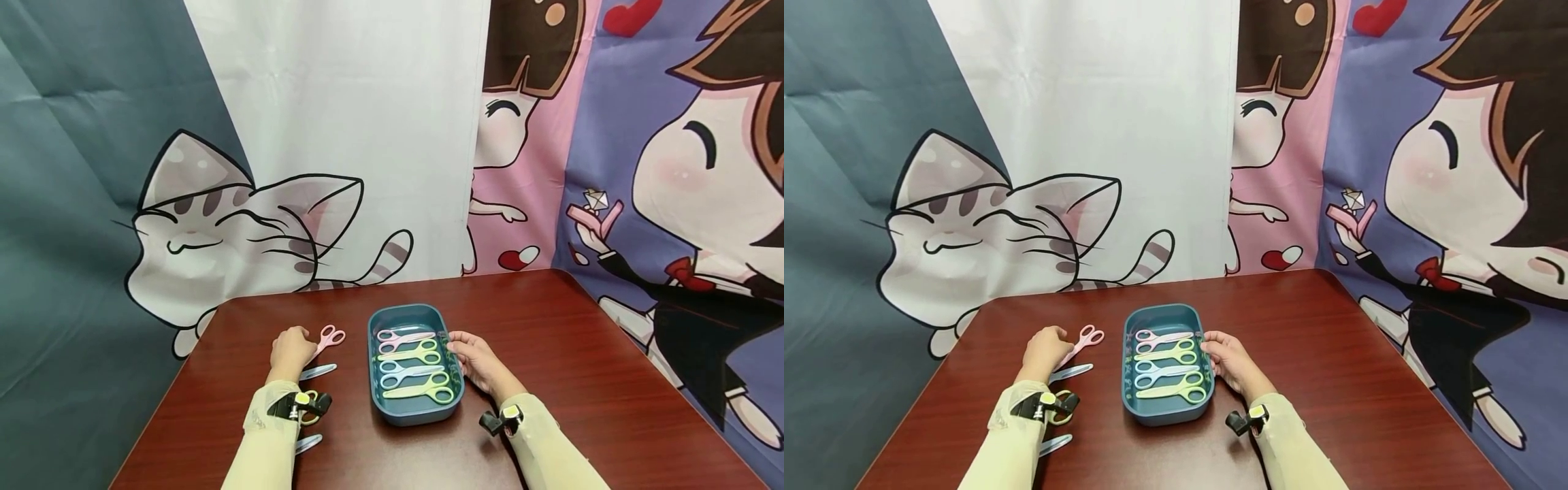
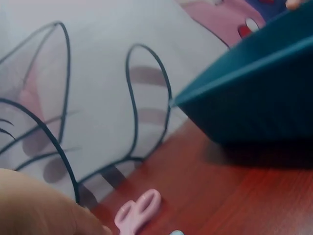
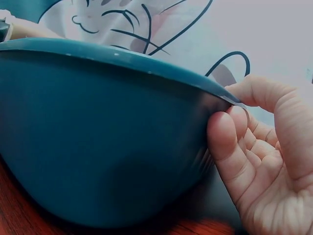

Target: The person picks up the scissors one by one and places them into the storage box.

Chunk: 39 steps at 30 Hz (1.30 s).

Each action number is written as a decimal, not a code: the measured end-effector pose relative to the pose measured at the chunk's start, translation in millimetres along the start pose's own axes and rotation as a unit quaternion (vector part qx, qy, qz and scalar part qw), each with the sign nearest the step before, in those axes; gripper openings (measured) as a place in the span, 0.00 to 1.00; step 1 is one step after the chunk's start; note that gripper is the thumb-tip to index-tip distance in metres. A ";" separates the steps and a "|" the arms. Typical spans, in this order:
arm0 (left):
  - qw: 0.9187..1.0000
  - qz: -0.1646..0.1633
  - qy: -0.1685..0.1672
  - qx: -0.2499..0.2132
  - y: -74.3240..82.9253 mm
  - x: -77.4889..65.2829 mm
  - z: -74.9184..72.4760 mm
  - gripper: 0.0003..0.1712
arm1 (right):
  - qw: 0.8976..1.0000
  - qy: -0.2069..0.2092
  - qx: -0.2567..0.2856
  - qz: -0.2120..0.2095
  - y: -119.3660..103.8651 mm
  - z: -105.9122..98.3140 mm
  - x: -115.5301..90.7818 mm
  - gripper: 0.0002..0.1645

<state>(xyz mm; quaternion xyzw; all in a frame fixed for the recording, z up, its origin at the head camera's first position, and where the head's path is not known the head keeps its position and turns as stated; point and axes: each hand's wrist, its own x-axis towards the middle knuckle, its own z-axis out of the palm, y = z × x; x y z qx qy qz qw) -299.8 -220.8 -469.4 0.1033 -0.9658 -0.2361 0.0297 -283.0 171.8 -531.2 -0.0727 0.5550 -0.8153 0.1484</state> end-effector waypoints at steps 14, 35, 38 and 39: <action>0.998 -0.014 -0.047 0.034 -4.8 3.5 11.6 0.06 | 1.000 0.001 0.003 -0.001 0.0 1.8 0.1 0.11; 0.999 0.033 -0.024 0.020 34.9 9.5 -13.0 0.07 | 1.000 -0.004 0.009 0.001 0.2 0.0 -0.1 0.09; 0.999 0.046 -0.021 0.017 45.6 8.8 -17.6 0.08 | 1.000 -0.004 0.007 0.004 0.0 0.0 -0.1 0.09; 0.998 0.050 -0.020 0.016 49.6 8.2 -18.8 0.08 | 1.000 -0.003 0.007 0.004 -0.2 0.1 -0.3 0.09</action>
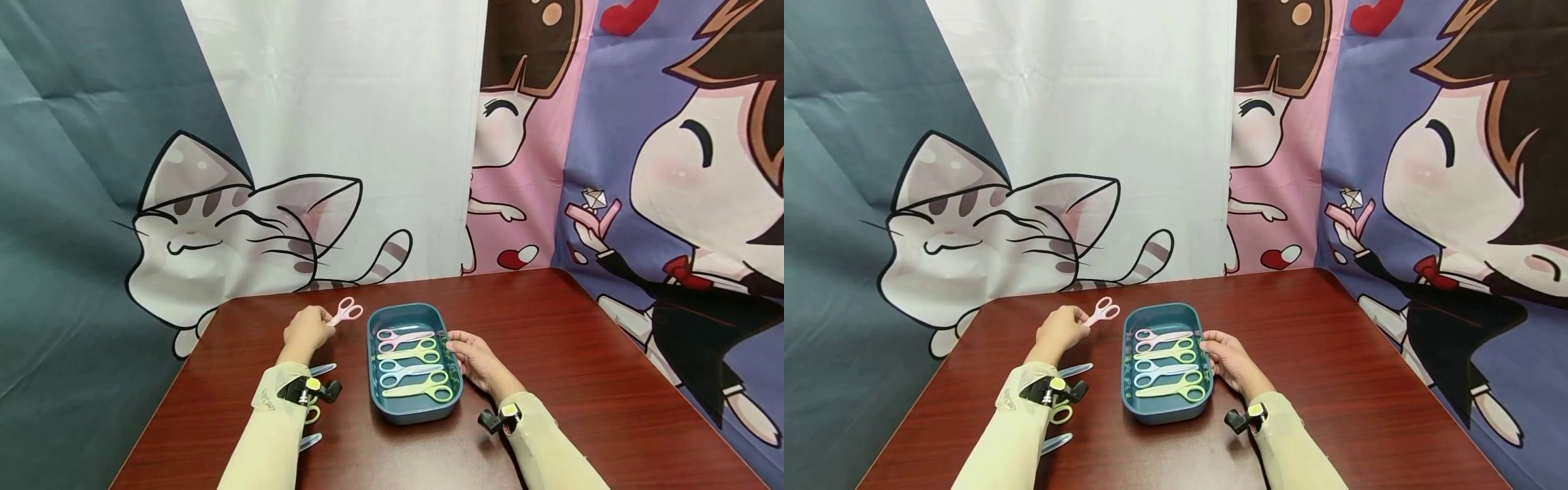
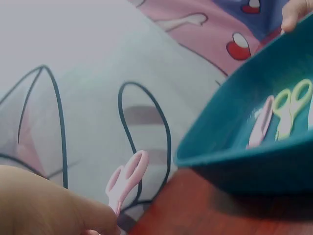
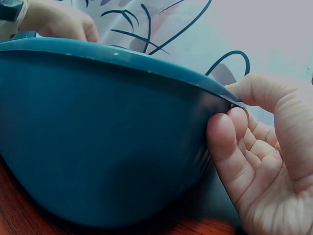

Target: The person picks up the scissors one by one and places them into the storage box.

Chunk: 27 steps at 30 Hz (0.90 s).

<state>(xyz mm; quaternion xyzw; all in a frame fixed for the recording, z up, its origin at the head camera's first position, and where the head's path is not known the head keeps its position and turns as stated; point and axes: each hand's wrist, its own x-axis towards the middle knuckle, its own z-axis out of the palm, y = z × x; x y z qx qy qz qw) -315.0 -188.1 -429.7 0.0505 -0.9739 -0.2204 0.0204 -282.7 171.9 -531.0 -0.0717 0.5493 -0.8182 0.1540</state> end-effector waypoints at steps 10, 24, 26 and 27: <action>0.999 0.047 -0.001 -0.022 49.9 -9.4 -4.3 0.08 | 1.000 -0.003 0.008 -0.002 -0.8 -0.7 -0.2 0.09; 0.995 0.096 -0.019 0.007 101.4 -15.3 9.7 0.07 | 1.000 -0.008 0.012 0.001 0.1 -2.4 0.0 0.08; 0.994 0.102 -0.025 0.014 106.9 -15.1 14.1 0.06 | 1.000 -0.010 0.012 0.001 0.3 -2.6 -0.3 0.08; 0.994 0.106 -0.028 0.018 109.6 -15.0 16.4 0.05 | 1.000 -0.010 0.012 0.001 0.3 -2.7 -0.5 0.09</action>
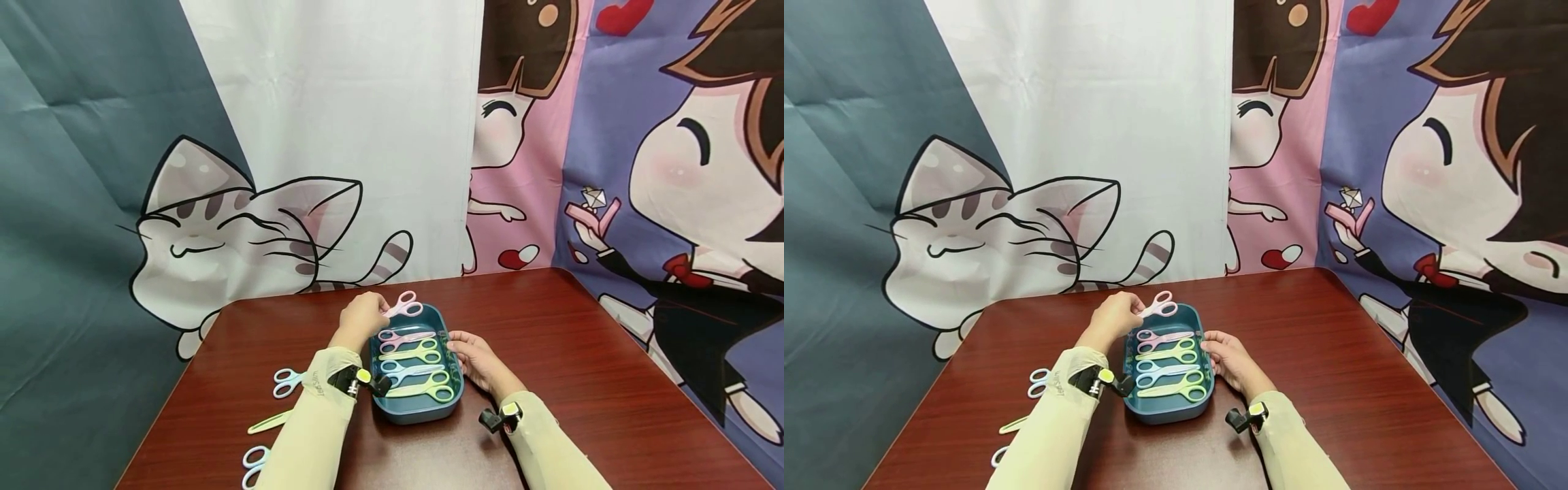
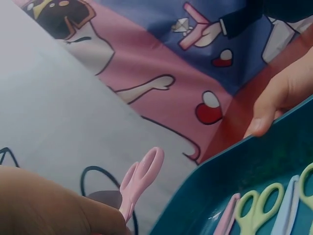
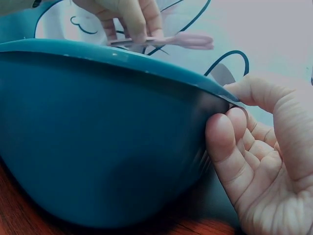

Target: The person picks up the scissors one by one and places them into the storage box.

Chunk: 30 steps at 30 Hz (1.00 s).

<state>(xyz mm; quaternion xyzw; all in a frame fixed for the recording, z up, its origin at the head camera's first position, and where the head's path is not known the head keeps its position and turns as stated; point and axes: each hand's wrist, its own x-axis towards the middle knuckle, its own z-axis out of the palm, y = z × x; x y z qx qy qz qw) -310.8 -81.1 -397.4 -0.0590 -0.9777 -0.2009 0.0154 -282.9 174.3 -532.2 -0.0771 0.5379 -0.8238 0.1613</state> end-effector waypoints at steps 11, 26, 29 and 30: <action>0.998 0.014 -0.047 0.051 19.9 8.2 27.4 0.06 | 1.000 -0.003 0.001 -0.001 1.2 -0.4 1.6 0.09; 0.991 0.019 -0.075 0.109 21.7 10.5 57.0 0.22 | 1.000 0.005 0.004 -0.002 1.8 1.6 1.2 0.09; 0.991 0.014 -0.083 0.106 20.9 12.5 60.8 0.22 | 1.000 -0.001 0.005 -0.004 1.3 1.9 0.4 0.08; 0.991 0.014 -0.085 0.106 20.5 13.2 62.1 0.22 | 1.000 -0.003 0.004 -0.006 1.1 2.0 0.2 0.08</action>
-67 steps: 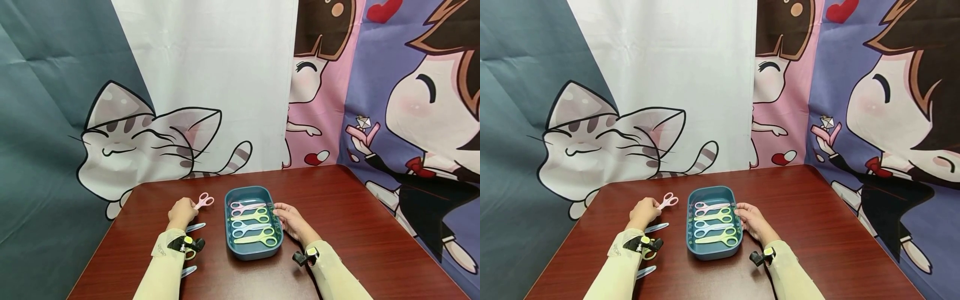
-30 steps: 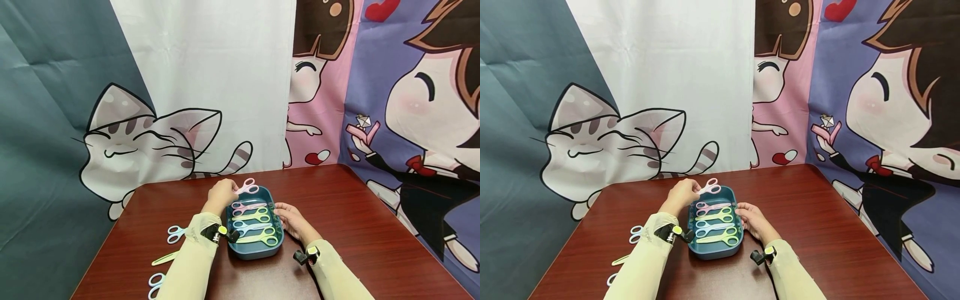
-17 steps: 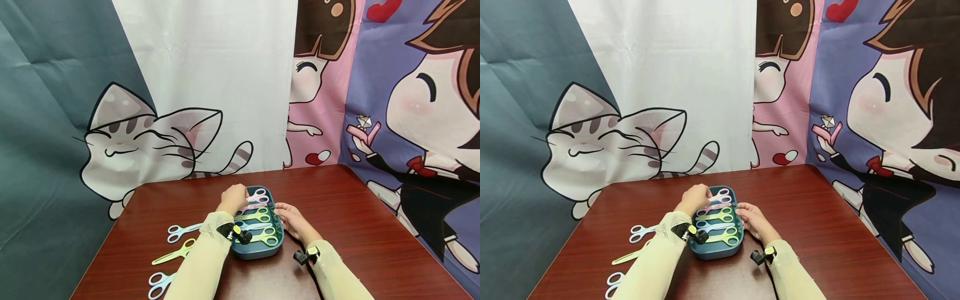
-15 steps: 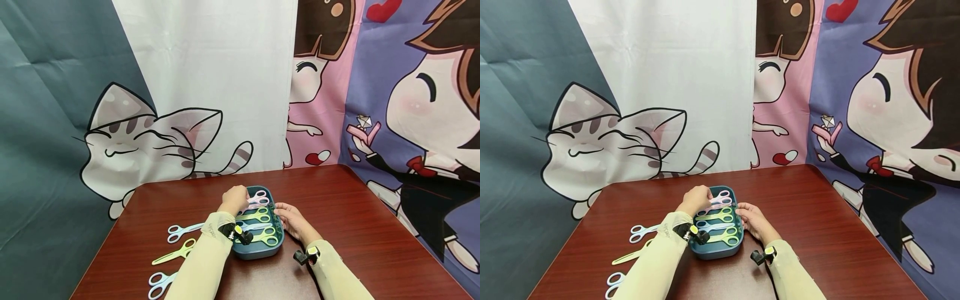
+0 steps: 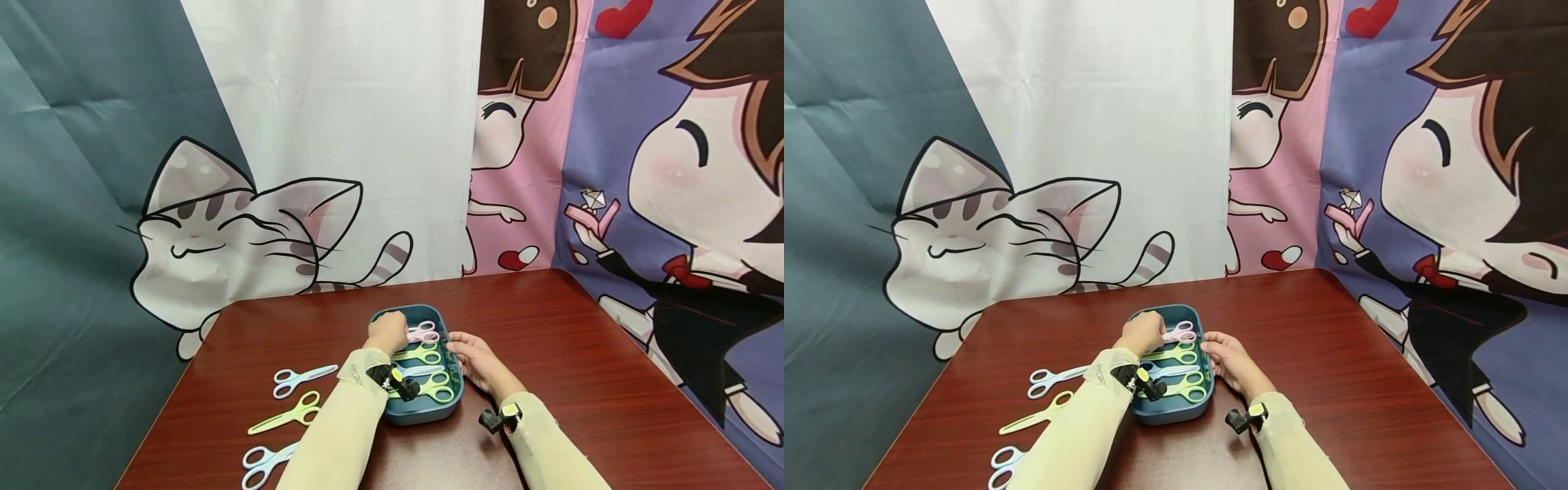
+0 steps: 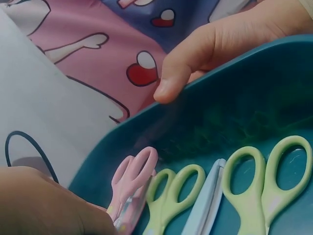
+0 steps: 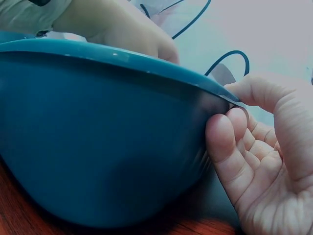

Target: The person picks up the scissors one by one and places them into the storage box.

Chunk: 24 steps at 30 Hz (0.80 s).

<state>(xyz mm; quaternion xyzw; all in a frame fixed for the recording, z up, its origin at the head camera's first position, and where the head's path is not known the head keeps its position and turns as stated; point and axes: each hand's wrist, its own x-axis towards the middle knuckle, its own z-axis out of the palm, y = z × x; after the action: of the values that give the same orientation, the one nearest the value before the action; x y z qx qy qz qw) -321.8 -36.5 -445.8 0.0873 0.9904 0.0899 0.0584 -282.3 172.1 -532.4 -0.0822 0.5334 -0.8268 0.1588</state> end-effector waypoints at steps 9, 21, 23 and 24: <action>1.000 -0.005 0.003 0.001 0.7 4.1 10.4 0.18 | 1.000 0.007 -0.002 0.003 -1.4 0.7 -0.1 0.09; 1.000 -0.014 0.015 0.014 -0.6 8.5 19.4 0.07 | 1.000 0.008 -0.010 -0.002 0.9 -1.2 1.6 0.08; 1.000 -0.012 0.015 0.014 -0.6 8.1 20.6 0.05 | 1.000 0.009 -0.010 -0.004 1.1 -1.2 1.7 0.08; 1.000 -0.011 0.014 0.015 -0.7 8.2 21.2 0.04 | 1.000 0.008 -0.010 -0.005 1.0 -1.3 1.7 0.08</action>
<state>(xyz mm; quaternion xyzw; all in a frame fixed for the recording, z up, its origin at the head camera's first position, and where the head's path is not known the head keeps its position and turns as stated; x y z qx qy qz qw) -327.2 -32.1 -467.5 0.0760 0.9933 0.0753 0.0439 -284.2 172.3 -533.9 -0.0801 0.5422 -0.8230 0.1494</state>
